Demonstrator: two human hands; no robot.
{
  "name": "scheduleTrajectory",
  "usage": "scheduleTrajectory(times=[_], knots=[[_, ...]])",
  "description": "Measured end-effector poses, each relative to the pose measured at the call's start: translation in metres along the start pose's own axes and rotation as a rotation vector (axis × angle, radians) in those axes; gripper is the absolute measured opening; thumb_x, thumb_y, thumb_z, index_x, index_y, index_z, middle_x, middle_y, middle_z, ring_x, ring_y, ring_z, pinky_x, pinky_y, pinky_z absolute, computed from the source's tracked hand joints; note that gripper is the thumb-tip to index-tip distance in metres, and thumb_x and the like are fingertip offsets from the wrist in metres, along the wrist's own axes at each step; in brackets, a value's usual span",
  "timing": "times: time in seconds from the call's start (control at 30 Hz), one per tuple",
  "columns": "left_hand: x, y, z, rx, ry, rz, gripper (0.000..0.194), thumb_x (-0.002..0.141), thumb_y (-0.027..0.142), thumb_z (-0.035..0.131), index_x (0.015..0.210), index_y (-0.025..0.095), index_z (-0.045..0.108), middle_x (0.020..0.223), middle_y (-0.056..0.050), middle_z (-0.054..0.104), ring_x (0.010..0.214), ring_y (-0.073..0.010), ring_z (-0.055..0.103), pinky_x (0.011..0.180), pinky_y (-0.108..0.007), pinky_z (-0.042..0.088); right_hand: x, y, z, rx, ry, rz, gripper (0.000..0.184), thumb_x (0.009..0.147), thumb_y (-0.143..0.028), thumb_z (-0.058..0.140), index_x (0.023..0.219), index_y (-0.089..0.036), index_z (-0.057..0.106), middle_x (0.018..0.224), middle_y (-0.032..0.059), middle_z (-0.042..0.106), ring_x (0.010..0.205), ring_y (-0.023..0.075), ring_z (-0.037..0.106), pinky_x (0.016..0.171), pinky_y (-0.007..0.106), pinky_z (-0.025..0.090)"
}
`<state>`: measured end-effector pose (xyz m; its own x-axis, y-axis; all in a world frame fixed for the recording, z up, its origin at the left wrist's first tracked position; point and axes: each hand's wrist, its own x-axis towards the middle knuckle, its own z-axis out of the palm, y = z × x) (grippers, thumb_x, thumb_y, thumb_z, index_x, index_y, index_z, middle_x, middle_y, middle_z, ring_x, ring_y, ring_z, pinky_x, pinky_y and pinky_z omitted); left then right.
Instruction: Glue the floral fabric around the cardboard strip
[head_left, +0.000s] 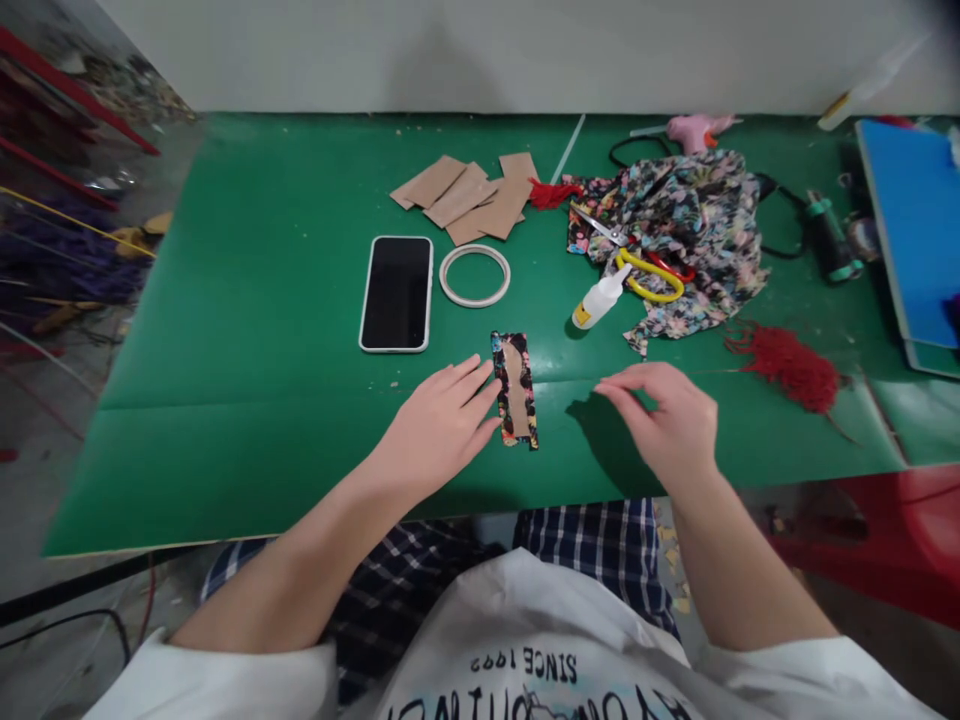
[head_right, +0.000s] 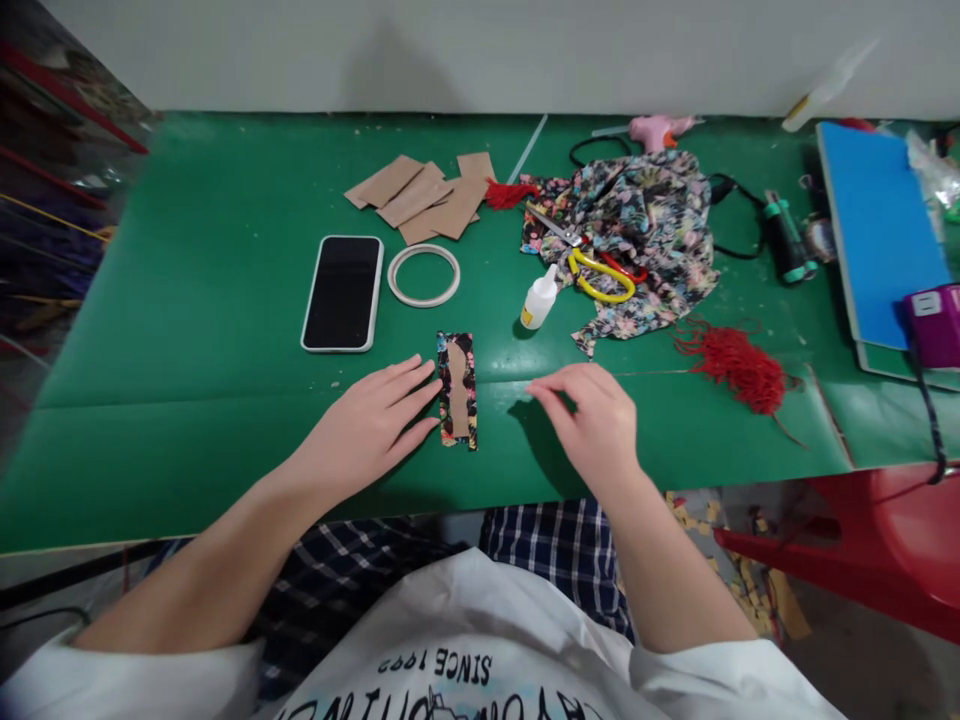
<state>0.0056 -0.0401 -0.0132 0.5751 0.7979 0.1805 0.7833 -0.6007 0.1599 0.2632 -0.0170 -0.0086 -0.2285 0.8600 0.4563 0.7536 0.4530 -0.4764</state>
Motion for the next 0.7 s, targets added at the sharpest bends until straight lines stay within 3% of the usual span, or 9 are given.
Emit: scheduleTrajectory(times=[0.13,0.27,0.33,0.43,0.57,0.7], knots=[[0.002,-0.004,-0.002,-0.020,-0.028,0.036,0.035,0.092,0.026,0.044,0.119,0.009,0.057,0.128,-0.015,0.056,0.126,-0.0279,0.045,0.101,-0.045,0.042,0.014,0.018,-0.009,-0.077,0.089,0.171,0.022,0.078,-0.039,0.063,0.064,-0.022,0.062,0.062,-0.0003,0.063,0.062,0.0151,0.060,0.062,0.029,0.049],[0.002,-0.010,-0.007,-0.058,0.113,-0.008,0.032,0.091,0.011,0.038,0.107,0.014,0.065,0.095,-0.009,0.067,0.092,-0.0191,0.061,0.076,-0.031,0.051,0.027,0.033,-0.006,0.043,0.104,0.284,0.024,0.086,-0.036,0.052,0.076,-0.021,0.067,0.073,0.0014,0.068,0.072,0.0155,0.064,0.070,0.030,0.051],[0.002,-0.012,-0.009,-0.074,0.140,-0.067,0.028,0.091,0.014,0.041,0.101,0.014,0.067,0.084,-0.007,0.064,0.078,-0.0165,0.060,0.067,-0.028,0.049,0.032,0.039,-0.002,0.149,0.105,0.298,0.020,0.085,-0.033,0.054,0.096,-0.023,0.066,0.086,0.0023,0.068,0.079,0.0160,0.064,0.072,0.032,0.052],[0.002,-0.013,-0.010,-0.057,0.146,-0.117,0.022,0.090,0.023,0.048,0.090,0.016,0.069,0.076,-0.004,0.061,0.070,-0.0152,0.058,0.062,-0.026,0.045,0.039,0.046,0.006,0.262,0.065,0.298,0.039,0.078,-0.034,0.062,0.116,-0.024,0.057,0.097,0.0042,0.067,0.085,0.0175,0.064,0.070,0.033,0.055],[0.002,-0.012,-0.007,0.001,0.097,-0.132,0.023,0.090,0.033,0.050,0.089,0.019,0.069,0.071,-0.003,0.063,0.066,-0.0154,0.059,0.059,-0.026,0.042,0.048,0.049,0.015,0.290,0.000,0.273,0.054,0.072,-0.041,0.067,0.121,-0.023,0.054,0.107,0.0072,0.065,0.096,0.0221,0.063,0.072,0.037,0.056],[0.003,-0.012,-0.006,-0.016,0.106,-0.106,0.028,0.092,0.033,0.046,0.088,0.017,0.069,0.071,-0.003,0.068,0.068,-0.0166,0.062,0.064,-0.029,0.047,0.058,0.044,0.025,0.239,-0.048,0.251,0.052,0.072,-0.043,0.067,0.117,-0.020,0.056,0.111,0.0089,0.064,0.101,0.0251,0.061,0.075,0.041,0.055]])
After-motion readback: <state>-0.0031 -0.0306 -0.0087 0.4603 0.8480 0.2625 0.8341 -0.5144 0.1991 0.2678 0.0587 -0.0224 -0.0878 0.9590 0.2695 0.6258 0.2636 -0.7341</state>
